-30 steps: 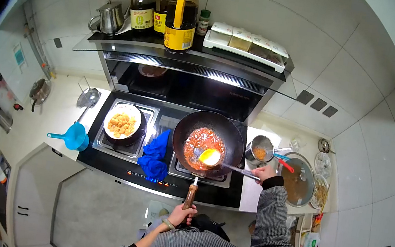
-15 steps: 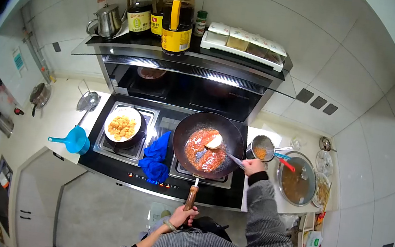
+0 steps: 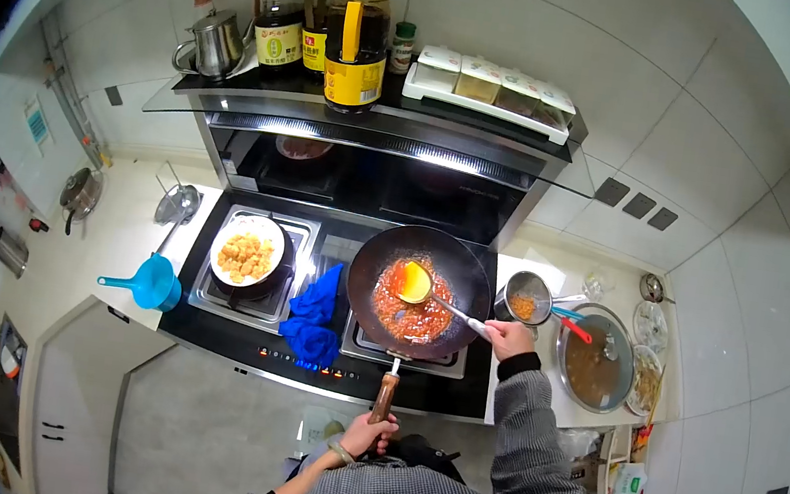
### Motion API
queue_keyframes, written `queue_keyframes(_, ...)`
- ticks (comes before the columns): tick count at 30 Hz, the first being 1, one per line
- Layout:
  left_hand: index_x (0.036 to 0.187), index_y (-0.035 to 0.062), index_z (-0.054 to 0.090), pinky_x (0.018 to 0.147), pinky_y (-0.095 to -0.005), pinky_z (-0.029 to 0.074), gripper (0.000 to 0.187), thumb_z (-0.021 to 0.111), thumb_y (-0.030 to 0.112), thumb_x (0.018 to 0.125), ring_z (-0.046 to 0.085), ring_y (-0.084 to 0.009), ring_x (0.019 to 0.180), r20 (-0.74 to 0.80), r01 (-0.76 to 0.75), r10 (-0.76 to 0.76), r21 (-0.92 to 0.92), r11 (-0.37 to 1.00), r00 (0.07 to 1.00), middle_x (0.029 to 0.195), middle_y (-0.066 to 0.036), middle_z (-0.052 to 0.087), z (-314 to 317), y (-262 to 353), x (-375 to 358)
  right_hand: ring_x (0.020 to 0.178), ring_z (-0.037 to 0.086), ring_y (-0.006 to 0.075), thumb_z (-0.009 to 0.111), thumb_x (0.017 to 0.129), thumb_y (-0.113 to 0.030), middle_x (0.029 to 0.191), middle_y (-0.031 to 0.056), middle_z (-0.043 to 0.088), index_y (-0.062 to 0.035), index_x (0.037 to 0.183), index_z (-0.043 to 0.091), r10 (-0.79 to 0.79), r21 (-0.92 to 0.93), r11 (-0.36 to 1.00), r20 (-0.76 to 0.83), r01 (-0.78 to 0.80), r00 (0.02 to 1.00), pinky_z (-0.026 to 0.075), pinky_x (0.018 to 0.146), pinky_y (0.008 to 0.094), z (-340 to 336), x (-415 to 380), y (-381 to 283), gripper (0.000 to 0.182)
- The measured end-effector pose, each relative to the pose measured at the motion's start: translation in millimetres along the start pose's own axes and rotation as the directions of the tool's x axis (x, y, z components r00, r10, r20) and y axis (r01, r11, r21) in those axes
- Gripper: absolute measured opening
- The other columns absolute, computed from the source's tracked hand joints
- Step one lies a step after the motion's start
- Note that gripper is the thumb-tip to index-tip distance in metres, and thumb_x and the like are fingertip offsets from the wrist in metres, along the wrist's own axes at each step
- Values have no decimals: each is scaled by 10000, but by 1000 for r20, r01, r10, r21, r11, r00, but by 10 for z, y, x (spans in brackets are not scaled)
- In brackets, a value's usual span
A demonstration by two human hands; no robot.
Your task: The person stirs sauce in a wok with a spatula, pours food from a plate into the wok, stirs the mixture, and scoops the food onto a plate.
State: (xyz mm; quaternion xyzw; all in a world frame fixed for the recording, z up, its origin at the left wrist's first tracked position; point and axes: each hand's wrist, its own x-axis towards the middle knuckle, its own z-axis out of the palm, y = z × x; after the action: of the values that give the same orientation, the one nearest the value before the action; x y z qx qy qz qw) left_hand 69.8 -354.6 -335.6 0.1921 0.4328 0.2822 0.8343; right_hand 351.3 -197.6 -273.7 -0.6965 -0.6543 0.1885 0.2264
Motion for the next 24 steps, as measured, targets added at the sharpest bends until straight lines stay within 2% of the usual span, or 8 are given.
queue_keyframes(6, 941, 79, 466, 429, -247, 339, 166, 567, 97, 810, 380, -95, 466, -22, 10, -11, -23, 1000, 1000, 591, 9, 398, 46, 31, -54, 714, 588, 354, 523, 809, -262, 724, 172, 606, -128, 918, 651, -1, -204, 978, -207, -42, 978, 446, 622, 463, -350, -381, -58, 215)
queue_keyframes(10, 946, 81, 465, 429, -249, 338, 173, 569, 98, 809, 378, -95, 463, 0, 11, -11, -50, 999, 1000, 587, 12, 397, 15, -3, -2, 662, 581, 368, 542, 795, -278, 698, 184, 603, -87, 875, 660, 35, -356, 932, -83, -63, 996, 445, 598, 459, -192, -480, 18, 239)
queue_keyframes(12, 950, 83, 464, 429, -250, 338, 178, 570, 100, 808, 377, -95, 464, 2, 21, -21, -35, 999, 1000, 590, 9, 398, 19, 2, -1, 600, 611, 307, 545, 795, -289, 638, 172, 600, -95, 907, 672, -11, -111, 994, -85, 1, 996, 462, 573, 402, 71, -542, 153, 257)
queue_keyframes(14, 945, 84, 467, 427, -250, 357, 179, 579, 97, 805, 402, -95, 469, 20, 19, -18, -54, 998, 1000, 599, 7, 415, -27, -20, 23, 434, 527, 106, 589, 813, -262, 544, 43, 577, -62, 931, 673, 164, 309, 926, 193, -218, 967, 416, 441, 256, 308, -530, 173, 247)
queue_keyframes(15, 941, 86, 471, 425, -249, 377, 182, 587, 95, 802, 427, -94, 474, 39, 18, -16, -71, 997, 999, 608, 6, 432, -34, -24, 22, 421, 494, 91, 588, 821, -254, 542, 29, 563, -60, 951, 668, 241, 376, 865, 270, -333, 932, 388, 416, 235, 364, -539, 78, 246)
queue_keyframes(16, 941, 86, 471, 425, -249, 377, 182, 587, 95, 802, 427, -94, 474, 39, 19, -16, -66, 998, 999, 608, 6, 432, -32, -22, 23, 409, 460, 75, 586, 830, -246, 540, 15, 548, -58, 972, 663, 306, 431, 787, 350, -442, 885, 359, 391, 214, 399, -543, 8, 247)
queue_keyframes(20, 947, 78, 466, 422, -255, 361, 184, 580, 98, 804, 415, -98, 474, -19, 3, -3, 4, 1000, 1000, 607, 0, 427, -12, 17, -10, 398, 428, 71, 580, 840, -241, 538, 8, 532, -62, 1006, 650, 302, 506, 737, 346, -448, 888, 322, 371, 202, 472, -554, 14, 254)
queue_keyframes(24, 941, 83, 477, 418, -255, 379, 183, 593, 97, 800, 438, -99, 469, -6, -9, 9, -19, 1000, 1000, 604, 6, 438, -55, -42, 31, 422, 452, 60, 578, 842, -217, 550, 5, 540, -57, 1012, 649, 197, 557, 781, 213, -284, 957, 349, 394, 201, 432, -595, 201, 244)
